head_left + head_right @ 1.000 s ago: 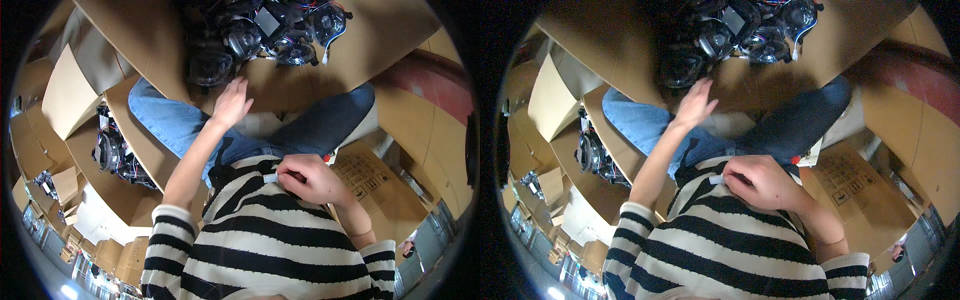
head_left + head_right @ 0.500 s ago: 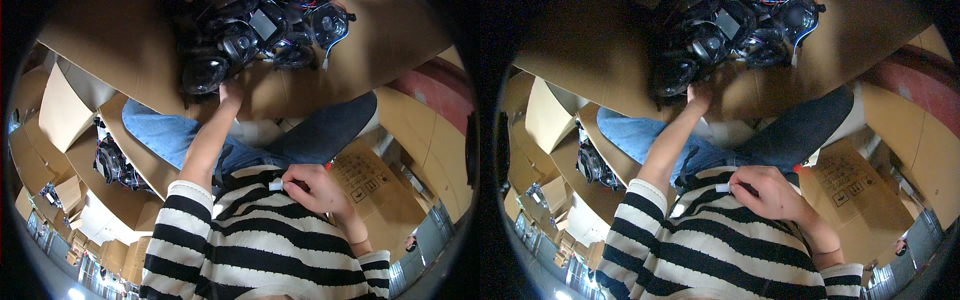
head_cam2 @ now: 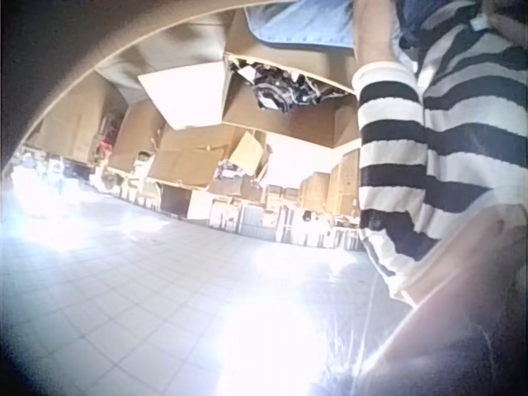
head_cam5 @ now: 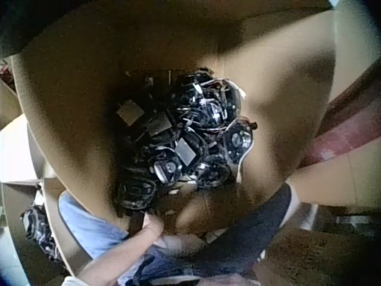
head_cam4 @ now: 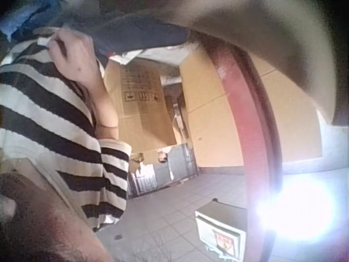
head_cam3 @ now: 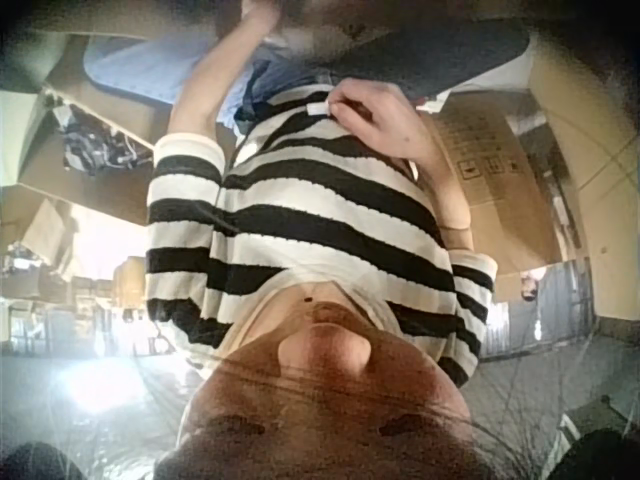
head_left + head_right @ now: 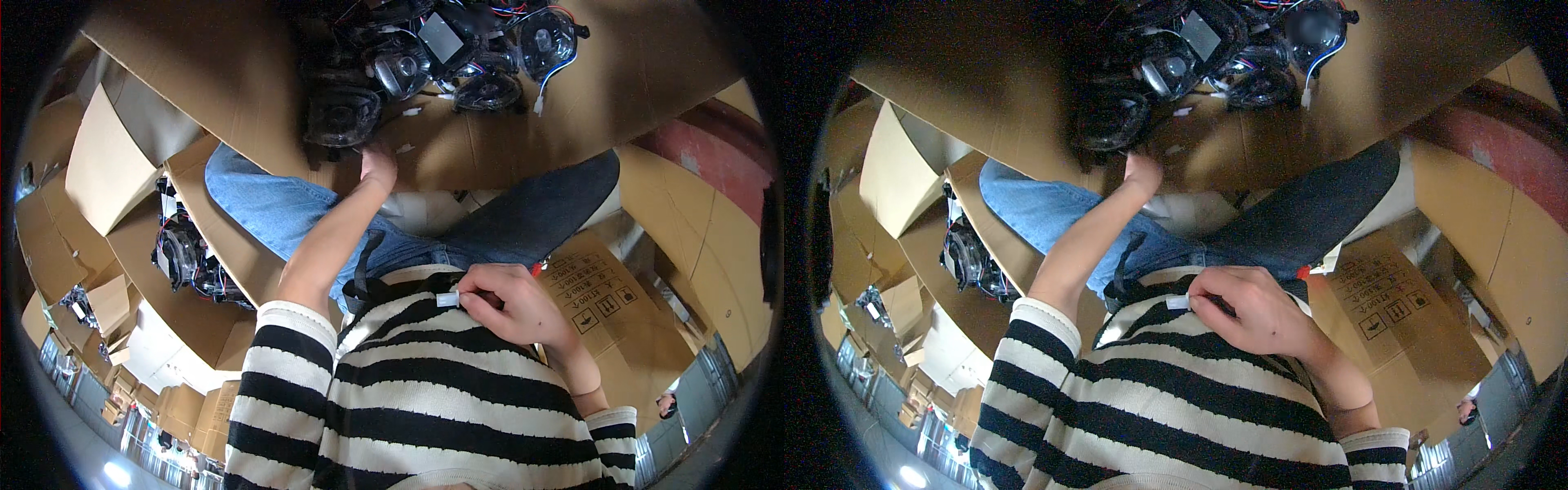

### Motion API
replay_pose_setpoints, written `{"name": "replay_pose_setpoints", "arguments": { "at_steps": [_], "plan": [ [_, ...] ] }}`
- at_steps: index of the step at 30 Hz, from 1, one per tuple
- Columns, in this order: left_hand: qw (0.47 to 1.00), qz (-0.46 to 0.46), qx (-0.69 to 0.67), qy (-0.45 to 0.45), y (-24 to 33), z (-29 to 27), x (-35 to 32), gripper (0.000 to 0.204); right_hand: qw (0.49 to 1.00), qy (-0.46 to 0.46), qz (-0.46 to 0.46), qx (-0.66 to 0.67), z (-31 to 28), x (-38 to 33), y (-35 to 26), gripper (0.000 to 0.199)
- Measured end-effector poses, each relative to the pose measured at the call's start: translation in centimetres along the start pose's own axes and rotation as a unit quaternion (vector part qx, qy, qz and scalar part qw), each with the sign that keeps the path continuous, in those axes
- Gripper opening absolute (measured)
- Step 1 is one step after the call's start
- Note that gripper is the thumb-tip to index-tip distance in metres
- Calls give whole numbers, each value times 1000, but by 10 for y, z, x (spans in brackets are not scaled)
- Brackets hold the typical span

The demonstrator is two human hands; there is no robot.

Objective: The person tests light assemblies by repeatedly picking up a light from a cardboard box, connecting its wire connector to a power cable, disconnecting it, and placing the light into another cardboard box.

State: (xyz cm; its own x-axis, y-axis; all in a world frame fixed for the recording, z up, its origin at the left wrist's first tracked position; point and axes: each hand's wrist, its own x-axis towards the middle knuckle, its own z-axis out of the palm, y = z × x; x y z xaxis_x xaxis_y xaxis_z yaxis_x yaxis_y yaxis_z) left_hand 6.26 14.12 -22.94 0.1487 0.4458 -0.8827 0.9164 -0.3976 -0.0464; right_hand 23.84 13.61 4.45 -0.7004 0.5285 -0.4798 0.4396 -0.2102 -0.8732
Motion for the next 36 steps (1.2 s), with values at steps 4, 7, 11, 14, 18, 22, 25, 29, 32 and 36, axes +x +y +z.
{"name": "replay_pose_setpoints", "arguments": {
  "at_steps": [4,7,11,14,18,22,25,29,32,36],
  "plan": [
    [998,-3,-63,10,-15,0,-15,34,1000,-4,-13,-2,1,-1,1,8],
    [992,-42,-114,42,-21,14,-18,29,1000,-12,-13,-1,2,1,0,8],
    [999,-5,-26,35,-31,-9,-44,23,999,-22,-28,-11,2,2,2,8],
    [991,71,-36,110,-53,-34,-70,18,1000,-18,-10,-1,0,0,1,8],
    [930,97,-215,282,-77,-41,-106,12,1000,-11,-10,6,2,2,3,9],
    [829,83,-326,447,-70,-23,-127,8,999,-24,-23,0,3,7,8,8],
    [777,93,-363,506,-53,-3,-134,8,1000,-23,-14,-7,3,11,5,8],
    [758,98,-467,445,-31,-2,-140,7,998,11,-59,4,12,24,18,8],
    [742,128,-351,556,-31,-20,-140,8,998,25,-48,-23,19,35,23,8],
    [726,109,-466,493,-25,-12,-134,6,996,71,-42,-43,30,48,25,6]
  ]
}}
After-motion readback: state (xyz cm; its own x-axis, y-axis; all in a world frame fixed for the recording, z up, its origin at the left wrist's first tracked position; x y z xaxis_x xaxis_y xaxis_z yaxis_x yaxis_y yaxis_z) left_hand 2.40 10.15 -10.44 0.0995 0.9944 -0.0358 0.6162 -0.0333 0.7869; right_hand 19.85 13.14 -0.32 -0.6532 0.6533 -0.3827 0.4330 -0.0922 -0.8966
